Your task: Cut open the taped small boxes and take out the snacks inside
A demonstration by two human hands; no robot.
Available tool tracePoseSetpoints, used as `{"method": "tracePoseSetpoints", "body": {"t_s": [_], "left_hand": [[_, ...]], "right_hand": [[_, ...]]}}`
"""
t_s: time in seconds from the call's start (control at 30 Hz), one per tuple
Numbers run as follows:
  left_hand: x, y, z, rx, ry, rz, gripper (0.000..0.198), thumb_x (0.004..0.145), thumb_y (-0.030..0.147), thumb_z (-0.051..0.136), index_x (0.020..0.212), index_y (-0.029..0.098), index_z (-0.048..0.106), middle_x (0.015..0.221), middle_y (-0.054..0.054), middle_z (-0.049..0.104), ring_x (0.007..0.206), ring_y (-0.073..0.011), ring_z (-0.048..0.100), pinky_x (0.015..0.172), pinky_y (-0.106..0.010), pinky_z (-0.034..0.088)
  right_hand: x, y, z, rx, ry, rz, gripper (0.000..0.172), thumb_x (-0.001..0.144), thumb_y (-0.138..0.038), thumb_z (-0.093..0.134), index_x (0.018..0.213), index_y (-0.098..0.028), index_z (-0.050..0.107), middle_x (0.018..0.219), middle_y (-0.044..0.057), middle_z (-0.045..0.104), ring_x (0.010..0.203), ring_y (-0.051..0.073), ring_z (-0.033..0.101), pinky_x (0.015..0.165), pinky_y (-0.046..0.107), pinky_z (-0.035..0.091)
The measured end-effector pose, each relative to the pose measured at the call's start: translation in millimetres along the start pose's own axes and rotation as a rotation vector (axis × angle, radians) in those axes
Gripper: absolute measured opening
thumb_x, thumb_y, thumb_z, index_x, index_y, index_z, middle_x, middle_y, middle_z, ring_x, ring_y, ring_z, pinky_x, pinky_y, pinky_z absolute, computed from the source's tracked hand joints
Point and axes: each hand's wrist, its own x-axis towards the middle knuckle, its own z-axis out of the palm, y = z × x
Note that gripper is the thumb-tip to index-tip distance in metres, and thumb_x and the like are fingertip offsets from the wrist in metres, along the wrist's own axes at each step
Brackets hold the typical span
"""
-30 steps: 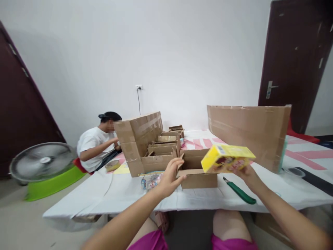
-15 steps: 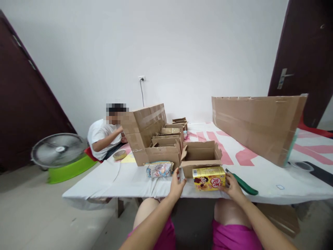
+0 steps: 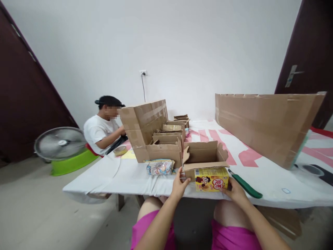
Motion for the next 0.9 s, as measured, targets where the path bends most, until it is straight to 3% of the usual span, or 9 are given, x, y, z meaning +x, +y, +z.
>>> {"method": "tracePoseSetpoints", "body": {"t_s": [0.17, 0.33, 0.4, 0.47, 0.53, 0.57, 0.67, 0.77, 0.9], "left_hand": [[-1, 7, 1.5, 0.084, -0.028, -0.035, 0.108, 0.057, 0.038, 0.083, 0.147, 0.018, 0.028, 0.129, -0.014, 0.053, 0.087, -0.018, 0.057, 0.075, -0.031, 0.048], [-10, 17, -11.6, 0.151, -0.111, 0.007, 0.09, 0.07, 0.037, 0.073, 0.146, 0.017, 0.03, 0.131, -0.016, 0.052, 0.1, -0.023, 0.058, 0.082, -0.035, 0.05], [-13, 24, -30.5, 0.285, -0.032, 0.132, 0.071, 0.082, 0.036, 0.061, 0.145, 0.02, 0.033, 0.142, -0.016, 0.043, 0.119, -0.0267, 0.051, 0.096, -0.042, 0.045], [-13, 31, -53.5, 0.558, 0.161, 0.239, 0.058, 0.089, 0.034, 0.051, 0.144, 0.021, 0.036, 0.151, -0.015, 0.033, 0.139, -0.0317, 0.03, 0.11, -0.052, 0.031], [-7, 38, -73.3, 0.861, 0.314, 0.184, 0.063, 0.086, 0.034, 0.057, 0.145, 0.023, 0.036, 0.158, -0.014, 0.018, 0.145, -0.0405, 0.011, 0.11, -0.062, 0.023], [-3, 40, -80.0, 0.988, 0.334, 0.133, 0.069, 0.083, 0.033, 0.063, 0.146, 0.025, 0.035, 0.16, -0.014, 0.012, 0.144, -0.0452, 0.008, 0.108, -0.065, 0.024], [17, 39, -84.8, 1.229, 0.226, 0.053, 0.081, 0.077, 0.026, 0.07, 0.148, 0.032, 0.031, 0.161, -0.015, 0.004, 0.139, -0.0516, 0.021, 0.099, -0.065, 0.036], [39, 33, -73.6, 1.372, 0.152, 0.053, 0.075, 0.082, 0.023, 0.064, 0.147, 0.036, 0.03, 0.161, -0.015, 0.009, 0.132, -0.0497, 0.037, 0.093, -0.063, 0.044], [61, 31, -56.8, 1.493, 0.131, 0.026, 0.077, 0.083, 0.025, 0.064, 0.148, 0.037, 0.025, 0.16, -0.017, 0.013, 0.123, -0.0482, 0.049, 0.082, -0.06, 0.051]], "right_hand": [[-6, -9, -6, 0.079, -0.027, 0.062, 0.06, 0.06, -0.048, 0.077, 0.107, -0.016, 0.057, 0.111, 0.016, 0.069, 0.1, 0.031, 0.067, 0.088, 0.043, 0.055], [-6, -15, -9, 0.077, -0.032, 0.069, 0.056, 0.059, -0.047, 0.076, 0.102, -0.016, 0.058, 0.104, 0.015, 0.071, 0.094, 0.03, 0.069, 0.084, 0.042, 0.056], [-7, -15, -8, 0.043, -0.019, 0.075, 0.055, 0.058, -0.049, 0.076, 0.1, -0.017, 0.059, 0.099, 0.013, 0.072, 0.09, 0.03, 0.069, 0.081, 0.043, 0.056], [-7, -14, -6, 0.008, -0.008, 0.08, 0.056, 0.058, -0.05, 0.075, 0.101, -0.017, 0.06, 0.098, 0.012, 0.073, 0.089, 0.03, 0.069, 0.079, 0.043, 0.056], [-7, -9, -4, -0.022, 0.001, 0.071, 0.058, 0.059, -0.052, 0.075, 0.104, -0.017, 0.06, 0.101, 0.013, 0.072, 0.092, 0.031, 0.068, 0.081, 0.044, 0.055], [-7, -7, -3, -0.037, 0.0, 0.065, 0.059, 0.06, -0.052, 0.074, 0.106, -0.017, 0.059, 0.103, 0.013, 0.071, 0.094, 0.031, 0.067, 0.083, 0.044, 0.055], [-7, -1, 0, -0.088, -0.01, 0.07, 0.063, 0.062, -0.053, 0.073, 0.11, -0.015, 0.058, 0.109, 0.015, 0.07, 0.099, 0.032, 0.066, 0.087, 0.044, 0.053], [-8, -2, 1, -0.136, -0.003, 0.09, 0.064, 0.062, -0.053, 0.072, 0.112, -0.016, 0.059, 0.11, 0.014, 0.07, 0.1, 0.032, 0.066, 0.086, 0.043, 0.053], [-10, -5, 0, -0.172, 0.014, 0.07, 0.061, 0.062, -0.053, 0.073, 0.112, -0.018, 0.062, 0.113, 0.012, 0.069, 0.103, 0.032, 0.065, 0.088, 0.04, 0.053]]}}
